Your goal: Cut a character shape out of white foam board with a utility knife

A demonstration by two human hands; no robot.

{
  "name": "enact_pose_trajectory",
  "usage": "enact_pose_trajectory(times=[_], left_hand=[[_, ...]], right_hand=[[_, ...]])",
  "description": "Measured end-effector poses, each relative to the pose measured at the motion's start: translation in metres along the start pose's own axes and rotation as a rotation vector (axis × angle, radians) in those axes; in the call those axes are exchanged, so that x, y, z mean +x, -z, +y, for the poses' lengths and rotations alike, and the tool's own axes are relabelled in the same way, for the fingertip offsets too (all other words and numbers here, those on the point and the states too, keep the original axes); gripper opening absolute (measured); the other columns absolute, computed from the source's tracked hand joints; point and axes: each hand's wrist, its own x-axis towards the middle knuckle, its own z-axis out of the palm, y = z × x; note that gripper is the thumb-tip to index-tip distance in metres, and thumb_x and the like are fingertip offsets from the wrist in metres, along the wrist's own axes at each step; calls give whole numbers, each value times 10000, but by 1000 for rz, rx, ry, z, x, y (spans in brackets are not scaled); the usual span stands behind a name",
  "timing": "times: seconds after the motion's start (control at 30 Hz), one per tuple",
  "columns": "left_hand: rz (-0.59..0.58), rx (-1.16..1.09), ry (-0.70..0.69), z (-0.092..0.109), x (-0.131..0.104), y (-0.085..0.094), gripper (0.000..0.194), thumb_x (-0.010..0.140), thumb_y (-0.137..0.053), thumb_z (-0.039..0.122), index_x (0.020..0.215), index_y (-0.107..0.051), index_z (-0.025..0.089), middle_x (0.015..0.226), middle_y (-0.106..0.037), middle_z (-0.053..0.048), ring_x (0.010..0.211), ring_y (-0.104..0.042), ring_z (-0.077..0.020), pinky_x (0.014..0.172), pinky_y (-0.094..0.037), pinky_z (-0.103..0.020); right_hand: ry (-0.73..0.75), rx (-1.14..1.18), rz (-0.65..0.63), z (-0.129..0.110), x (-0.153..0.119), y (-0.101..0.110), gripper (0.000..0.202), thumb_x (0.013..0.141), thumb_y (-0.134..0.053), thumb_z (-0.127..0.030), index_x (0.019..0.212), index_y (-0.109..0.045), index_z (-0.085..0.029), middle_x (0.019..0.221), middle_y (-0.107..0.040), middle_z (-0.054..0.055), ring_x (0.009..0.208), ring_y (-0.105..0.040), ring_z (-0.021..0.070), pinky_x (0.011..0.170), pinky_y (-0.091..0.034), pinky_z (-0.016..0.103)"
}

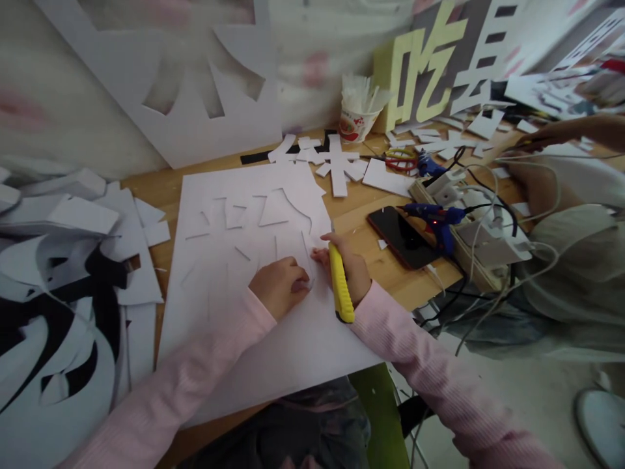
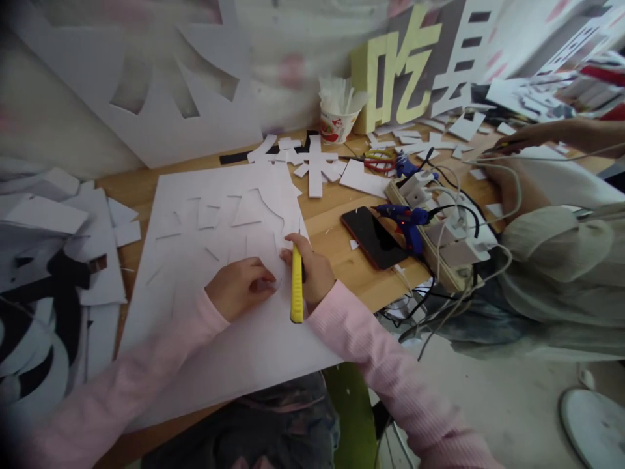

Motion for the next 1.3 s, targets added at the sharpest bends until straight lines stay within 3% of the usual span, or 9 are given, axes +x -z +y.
enact_pose_trajectory(times=[0.3, 0.47, 0.63, 0.8, 0.93, 1.07, 1.2, 1.27, 1.3], left_hand=[[32, 45, -82, 3, 0, -9, 186, 875, -529, 187, 834, -711, 192, 926, -683, -38, 813, -647, -174, 736, -498, -303], [39, 73, -47, 2, 4, -4, 222, 903, -455, 175, 844, -666, 145, 900, -659, -73, 795, -646, -191, 713, -505, -324], [-21, 62, -59, 4, 4, 5, 92, 851, -570, 173, 886, -654, 164, 942, -649, -28, 739, -641, -140, 675, -500, -270], [-49, 109, -54, 11, 4, 3, 138, 874, -527, 147, 906, -658, 120, 1004, -633, -95, 814, -651, -218, 727, -514, -355], [-41, 107, -77, 18, 6, -4, 198, 806, -486, -3, 827, -637, 123, 958, -640, -106, 911, -642, -266, 767, -510, -384], [84, 35, -3, 11, 6, -3, 210, 787, -467, -29, 820, -599, 130, 940, -644, -106, 851, -658, -235, 733, -519, -358], [333, -120, 145, -5, 16, 19, 119, 912, -429, 133, 882, -544, 133, 840, -656, -72, 759, -678, -175, 704, -549, -323], [454, -332, 137, 2, 30, 37, 94, 919, -458, 193, 877, -525, 142, 832, -671, -47, 725, -684, -129, 687, -565, -268], [521, -559, 86, 10, 40, 46, 63, 887, -517, 187, 847, -530, 139, 847, -683, -50, 724, -689, -124, 684, -574, -258]], right_hand=[[-1, -47, -34, -5, -1, 3, 254, 926, -519, -355, 1172, -495, -298, 923, -740, 21, 905, -718, 246, 835, -577, 423], [1, -58, -21, -4, -1, 2, 253, 931, -515, -370, 1174, -498, -302, 928, -744, 20, 903, -721, 250, 809, -589, 430], [22, -80, -12, 0, -1, 0, 259, 933, -502, -387, 1176, -489, -298, 907, -745, 14, 869, -728, 242, 767, -598, 417], [41, -117, -8, -2, -2, 0, 255, 928, -513, -363, 1174, -495, -294, 912, -748, 22, 868, -728, 238, 757, -596, 395], [39, -117, -10, -5, -2, 1, 256, 918, -535, -364, 1162, -508, -291, 897, -748, 18, 844, -731, 236, 725, -597, 379], [56, -124, 4, -3, -2, 0, 242, 926, -523, -368, 1154, -508, -287, 860, -749, 14, 819, -734, 234, 700, -599, 369], [55, -163, 32, 1, -2, -2, 242, 930, -512, -397, 1141, -508, -277, 857, -755, 21, 821, -736, 244, 724, -597, 393], [52, -181, 37, 0, -2, -3, 255, 926, -510, -411, 1137, -509, -267, 841, -755, 23, 818, -737, 249, 721, -597, 396], [44, -176, 40, -1, -2, -3, 263, 924, -507, -416, 1136, -509, -260, 834, -756, 25, 821, -738, 249, 719, -598, 391]])
